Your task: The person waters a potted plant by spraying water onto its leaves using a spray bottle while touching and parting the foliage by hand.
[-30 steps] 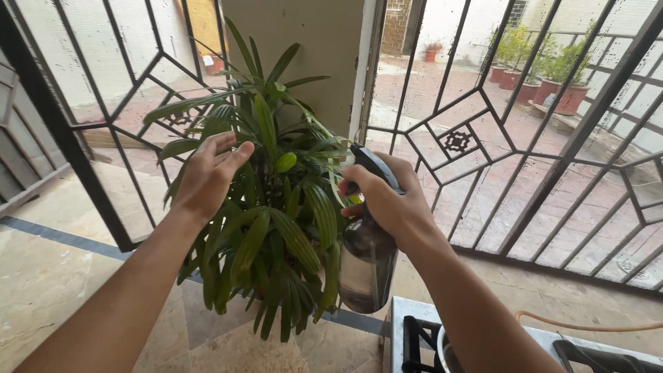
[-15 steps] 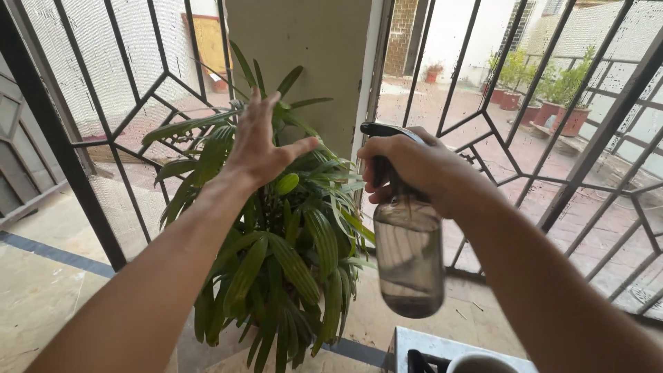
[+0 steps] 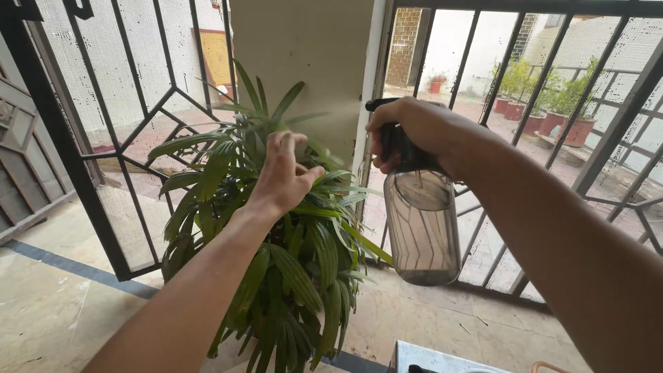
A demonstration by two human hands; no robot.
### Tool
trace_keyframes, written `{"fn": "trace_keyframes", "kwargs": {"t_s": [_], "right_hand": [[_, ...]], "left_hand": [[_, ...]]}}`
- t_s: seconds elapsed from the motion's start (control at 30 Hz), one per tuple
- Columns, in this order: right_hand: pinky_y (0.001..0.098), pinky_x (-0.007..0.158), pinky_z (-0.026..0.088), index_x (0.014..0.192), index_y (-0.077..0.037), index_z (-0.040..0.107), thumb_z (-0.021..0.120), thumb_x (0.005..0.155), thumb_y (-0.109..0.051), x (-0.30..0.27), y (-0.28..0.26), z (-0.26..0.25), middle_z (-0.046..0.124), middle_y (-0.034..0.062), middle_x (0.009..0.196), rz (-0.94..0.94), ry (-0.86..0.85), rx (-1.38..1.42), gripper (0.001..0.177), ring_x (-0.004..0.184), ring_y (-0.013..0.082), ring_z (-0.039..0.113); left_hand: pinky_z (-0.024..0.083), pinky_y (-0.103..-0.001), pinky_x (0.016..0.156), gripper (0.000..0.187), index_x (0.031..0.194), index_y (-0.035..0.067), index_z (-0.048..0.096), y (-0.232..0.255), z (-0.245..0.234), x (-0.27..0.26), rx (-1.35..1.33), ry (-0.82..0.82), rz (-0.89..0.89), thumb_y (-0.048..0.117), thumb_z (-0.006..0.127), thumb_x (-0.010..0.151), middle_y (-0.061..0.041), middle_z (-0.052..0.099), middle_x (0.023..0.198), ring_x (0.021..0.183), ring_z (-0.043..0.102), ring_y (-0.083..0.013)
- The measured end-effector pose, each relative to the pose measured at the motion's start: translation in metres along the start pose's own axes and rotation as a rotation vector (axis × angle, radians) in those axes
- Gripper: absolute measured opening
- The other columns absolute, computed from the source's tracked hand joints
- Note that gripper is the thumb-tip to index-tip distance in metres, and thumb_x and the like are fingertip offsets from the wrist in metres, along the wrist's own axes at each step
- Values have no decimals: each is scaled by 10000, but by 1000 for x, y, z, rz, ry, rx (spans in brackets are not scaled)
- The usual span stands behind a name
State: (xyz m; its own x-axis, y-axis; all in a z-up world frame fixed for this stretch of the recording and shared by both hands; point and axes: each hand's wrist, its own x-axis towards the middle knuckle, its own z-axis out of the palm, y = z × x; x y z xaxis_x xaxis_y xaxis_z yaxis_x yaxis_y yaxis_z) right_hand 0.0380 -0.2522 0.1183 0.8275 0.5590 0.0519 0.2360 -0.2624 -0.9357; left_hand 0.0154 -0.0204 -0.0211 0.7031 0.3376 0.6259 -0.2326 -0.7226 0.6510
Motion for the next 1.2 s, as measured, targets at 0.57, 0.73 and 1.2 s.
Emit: {"fn": "trace_keyframes", "kwargs": {"t_s": [0.57,0.73,1.2], "right_hand": [[325,607,597,885,-22,663,625,913,-189,3,-34,-13,677,116,736,-94,76,-136,173,600,203,667],[321,658,653,894,-22,662,596,905,-181,-2,-27,-10,719,114,781,-133,9,-92,173,683,183,738],[370,620,601,926,-5,653,657,839,-210,-53,79,9,732,137,811,15,105,145,222,657,247,721]], "left_hand": [[328,-462,1167,557,1264,234,687,-11,-27,-16,506,-438,19,169,734,713,-47,570,1454,1387,455,-283],[480,-417,1090,437,1155,110,618,-21,-31,-21,312,-398,-219,111,656,719,-100,635,1284,1237,597,-279],[492,-429,953,260,824,55,572,2,33,-106,121,20,666,-127,465,673,-138,572,974,1032,576,-313]]}}
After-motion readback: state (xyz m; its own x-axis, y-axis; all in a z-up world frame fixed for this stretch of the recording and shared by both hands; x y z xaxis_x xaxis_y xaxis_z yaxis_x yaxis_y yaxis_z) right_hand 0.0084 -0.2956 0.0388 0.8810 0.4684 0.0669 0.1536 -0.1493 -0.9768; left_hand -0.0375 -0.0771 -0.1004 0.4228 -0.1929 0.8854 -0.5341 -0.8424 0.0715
